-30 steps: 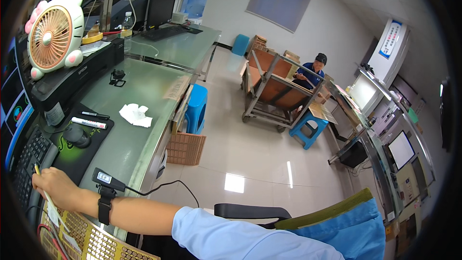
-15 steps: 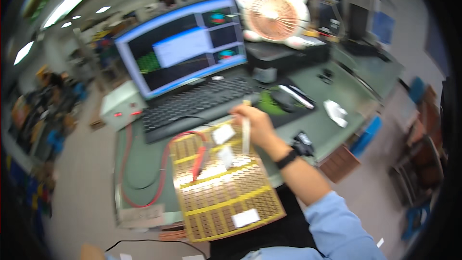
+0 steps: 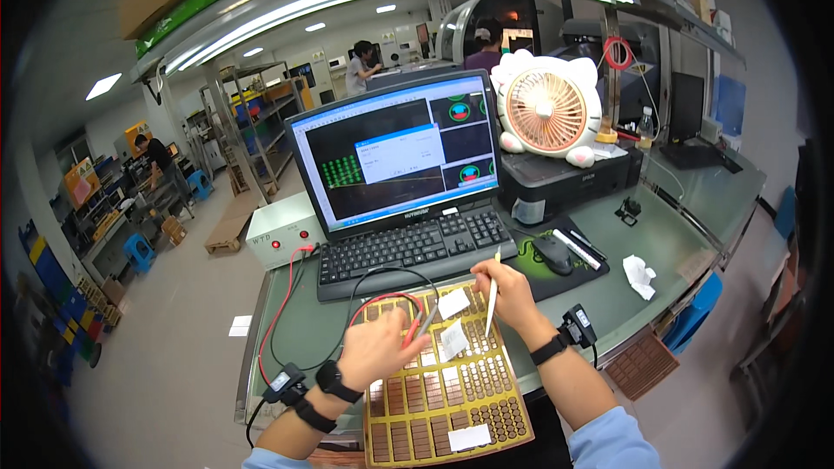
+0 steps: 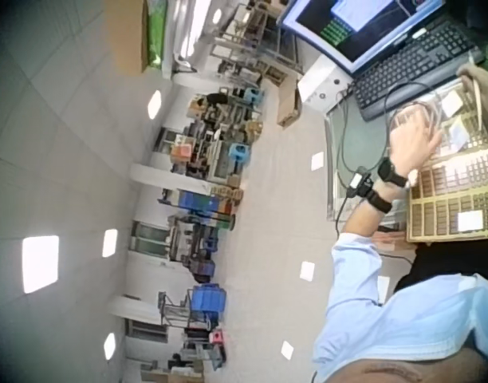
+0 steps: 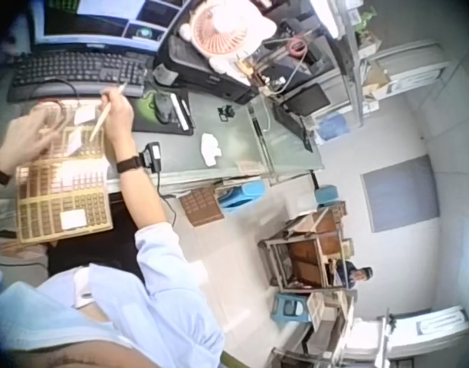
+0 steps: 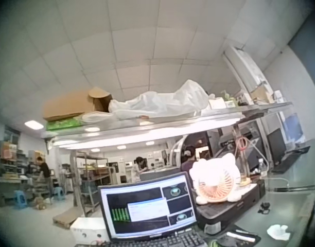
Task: Inspecting and testing electronic components on a large panel using a probe and a marking stylus.
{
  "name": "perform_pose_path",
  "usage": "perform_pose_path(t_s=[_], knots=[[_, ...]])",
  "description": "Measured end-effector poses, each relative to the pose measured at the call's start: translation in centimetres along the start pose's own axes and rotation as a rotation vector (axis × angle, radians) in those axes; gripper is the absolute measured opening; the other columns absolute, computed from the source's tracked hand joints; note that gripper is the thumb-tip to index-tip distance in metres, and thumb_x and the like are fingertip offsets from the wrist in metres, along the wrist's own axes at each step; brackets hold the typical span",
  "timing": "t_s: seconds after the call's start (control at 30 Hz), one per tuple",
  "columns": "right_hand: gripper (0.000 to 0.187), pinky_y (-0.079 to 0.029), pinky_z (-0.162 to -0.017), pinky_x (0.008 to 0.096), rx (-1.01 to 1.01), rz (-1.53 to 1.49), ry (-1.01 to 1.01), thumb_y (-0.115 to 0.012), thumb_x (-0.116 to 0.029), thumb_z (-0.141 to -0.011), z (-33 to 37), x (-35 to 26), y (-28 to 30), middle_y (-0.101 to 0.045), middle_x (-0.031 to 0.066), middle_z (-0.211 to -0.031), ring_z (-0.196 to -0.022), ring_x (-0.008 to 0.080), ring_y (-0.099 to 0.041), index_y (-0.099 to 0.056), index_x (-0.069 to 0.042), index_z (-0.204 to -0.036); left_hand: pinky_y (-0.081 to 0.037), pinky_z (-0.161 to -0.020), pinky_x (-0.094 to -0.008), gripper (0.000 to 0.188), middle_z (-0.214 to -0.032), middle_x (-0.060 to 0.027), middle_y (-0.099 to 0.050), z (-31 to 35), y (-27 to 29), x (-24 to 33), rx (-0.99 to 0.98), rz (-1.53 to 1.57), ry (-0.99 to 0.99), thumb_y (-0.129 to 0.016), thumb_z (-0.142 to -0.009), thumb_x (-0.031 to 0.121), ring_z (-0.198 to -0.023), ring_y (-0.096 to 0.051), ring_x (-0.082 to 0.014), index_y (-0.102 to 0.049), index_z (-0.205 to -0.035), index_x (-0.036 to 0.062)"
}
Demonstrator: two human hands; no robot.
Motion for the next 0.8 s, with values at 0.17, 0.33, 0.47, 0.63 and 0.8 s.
perform_pose_path(t_s=[0.17, 0.33, 0.47, 0.63, 0.8], knots=[[0.011, -0.052, -0.064, 0.0406, -0.026, 0.039, 0.025, -0.064, -0.011, -0.087, 0.0, -0.5, 0.0, -0.066, 0.0139, -0.081, -0.075, 0.0329, -0.066, -0.063, -0.007, -0.096, -0.05, -0.048, -0.0396, 0.054, -0.068, -0.015, -0.066, -0.5, -4.3, -0.9, -0.112, -0.07, -0.007, -0.06, -0.084, 0.056, -0.058, -0.066, -0.0302, -0.056, -0.088, 0.0025], [0.011, -0.052, -0.066, 0.0398, -0.125, 0.035, 0.023, -0.064, -0.013, -0.087, 0.1, -0.9, -1.2, -0.066, 0.0131, -0.081, -0.075, 0.0322, -0.066, -0.063, -0.007, -0.096, -0.052, -0.055, -0.0441, 0.046, -0.071, -0.0146, -0.067, -0.4, -5.5, -2.5, -0.1, 0.017, 0.03, -0.06, -0.085, 0.051, -0.063, -0.067, -0.0327, -0.059, -0.093, 0.0048], [0.011, -0.05, -0.065, 0.0419, -0.251, 0.125, 0.143, -0.063, -0.015, -0.089, -2.3, -0.9, -2.2, -0.065, 0.0124, -0.08, -0.077, 0.0328, -0.064, -0.06, -0.009, -0.098, -0.052, -0.061, -0.0466, 0.038, -0.071, -0.0175, -0.066, -0.7, -5.5, -3.5, -0.094, 0.109, 0.097, -0.06, -0.083, 0.042, -0.066, -0.066, -0.0359, -0.06, -0.089, 0.0037], [0.014, -0.049, -0.063, 0.0425, -0.288, 0.145, 0.093, -0.064, -0.02, -0.089, -3.3, -0.7, -3.5, -0.068, 0.0133, -0.085, -0.078, 0.0336, -0.066, -0.059, -0.01, -0.098, -0.049, -0.06, -0.0406, 0.031, -0.071, -0.0168, -0.064, -2.0, -5.4, -6.6, -0.105, 0.41, 0.222, -0.057, -0.091, 0.034, -0.064, -0.063, -0.029, -0.055, -0.087, 0.0034], [0.023, -0.049, -0.059, 0.0434, -0.379, 0.39, -0.074, -0.062, -0.035, -0.091, -2.0, 1.6, -3.5, -0.067, 0.0113, -0.071, -0.068, 0.0351, -0.066, -0.059, -0.012, -0.092, -0.038, -0.049, -0.0217, 0.016, -0.07, 0.0001, -0.058, -5.4, -4.1, -7.4, 0.078, 1.668, 0.431, -0.054, -0.099, 0.026, -0.054, -0.048, -0.0041, -0.049, -0.095, 0.0108]])
Point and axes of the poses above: each hand's wrist, its own z-axis away from the middle knuckle, its own y-axis out of the back of the hand, x = y × z, the point moved 5 cm from there along -z, towards the middle knuckle
